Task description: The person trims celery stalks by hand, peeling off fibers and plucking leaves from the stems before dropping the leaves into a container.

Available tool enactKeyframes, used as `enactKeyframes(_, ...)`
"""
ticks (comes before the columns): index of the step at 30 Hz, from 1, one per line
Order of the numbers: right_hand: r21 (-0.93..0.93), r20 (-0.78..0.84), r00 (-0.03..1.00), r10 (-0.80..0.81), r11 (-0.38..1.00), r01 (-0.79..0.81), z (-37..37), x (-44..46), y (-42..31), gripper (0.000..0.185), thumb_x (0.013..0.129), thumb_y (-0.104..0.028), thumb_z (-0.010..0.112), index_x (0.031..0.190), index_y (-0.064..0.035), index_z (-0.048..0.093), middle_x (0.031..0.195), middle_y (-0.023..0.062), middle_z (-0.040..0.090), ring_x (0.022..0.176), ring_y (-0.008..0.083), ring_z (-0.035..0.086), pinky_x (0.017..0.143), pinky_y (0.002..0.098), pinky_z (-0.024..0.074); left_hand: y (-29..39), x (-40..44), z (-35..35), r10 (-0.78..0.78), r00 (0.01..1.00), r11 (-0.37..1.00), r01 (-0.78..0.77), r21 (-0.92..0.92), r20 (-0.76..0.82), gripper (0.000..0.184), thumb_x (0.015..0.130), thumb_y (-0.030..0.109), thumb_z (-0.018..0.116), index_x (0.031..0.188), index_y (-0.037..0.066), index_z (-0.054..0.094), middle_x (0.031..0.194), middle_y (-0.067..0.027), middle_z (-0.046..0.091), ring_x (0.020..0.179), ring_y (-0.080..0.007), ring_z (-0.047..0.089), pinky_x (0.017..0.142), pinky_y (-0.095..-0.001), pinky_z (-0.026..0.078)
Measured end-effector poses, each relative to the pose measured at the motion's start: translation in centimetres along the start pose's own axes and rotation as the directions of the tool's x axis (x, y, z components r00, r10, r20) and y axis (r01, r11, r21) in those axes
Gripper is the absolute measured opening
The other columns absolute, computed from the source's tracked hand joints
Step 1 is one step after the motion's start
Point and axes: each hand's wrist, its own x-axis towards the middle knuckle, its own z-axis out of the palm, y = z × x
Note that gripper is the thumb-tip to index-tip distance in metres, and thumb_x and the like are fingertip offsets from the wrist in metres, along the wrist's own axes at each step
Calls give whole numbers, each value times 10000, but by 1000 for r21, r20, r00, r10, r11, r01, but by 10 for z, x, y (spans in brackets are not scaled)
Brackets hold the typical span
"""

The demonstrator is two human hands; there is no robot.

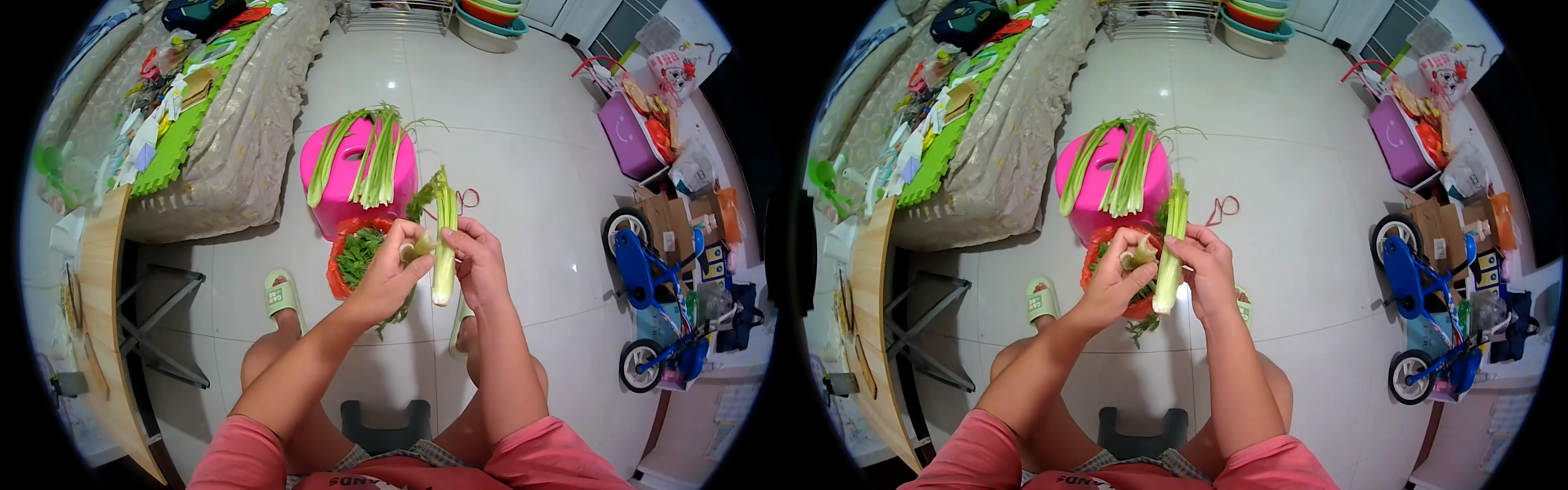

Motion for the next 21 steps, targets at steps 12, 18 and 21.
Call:
enactKeyframes(12, -23, -123, 983, -136, 991, 134, 20, -8, -2, 420, 826, -209, 626, 1136, 36, 485, 773, 68, 597, 649, 94, 573, 513, 208, 450, 23, -3, 3, 167, 979, 967, -140, 212, -116, 402, 689, -108, 554, 1064, 33, 591, 841, 18, 453, 749, -72, 457, 621, -196, 386)
enactKeyframes(18, -583, 27, 914, -405, 737, 343, 8, -9, -2, 241, 859, -214, 575, 960, 1, 616, 682, 35, 567, 643, 118, 537, 597, 266, 434, 35, -4, 0, 159, 926, 987, -152, 46, -342, 197, 803, 48, 639, 996, 12, 619, 872, 7, 515, 737, -79, 526, 661, -216, 450)
enactKeyframes(21, -567, 276, 757, -592, 536, 625, 20, -14, -7, 234, 791, -164, 647, 953, 0, 605, 715, 47, 593, 697, 124, 568, 677, 264, 453, 40, -7, -2, 19, 929, 924, -157, -348, -370, 211, 822, 75, 624, 1019, 2, 599, 906, -2, 569, 792, -67, 535, 667, -204, 460)
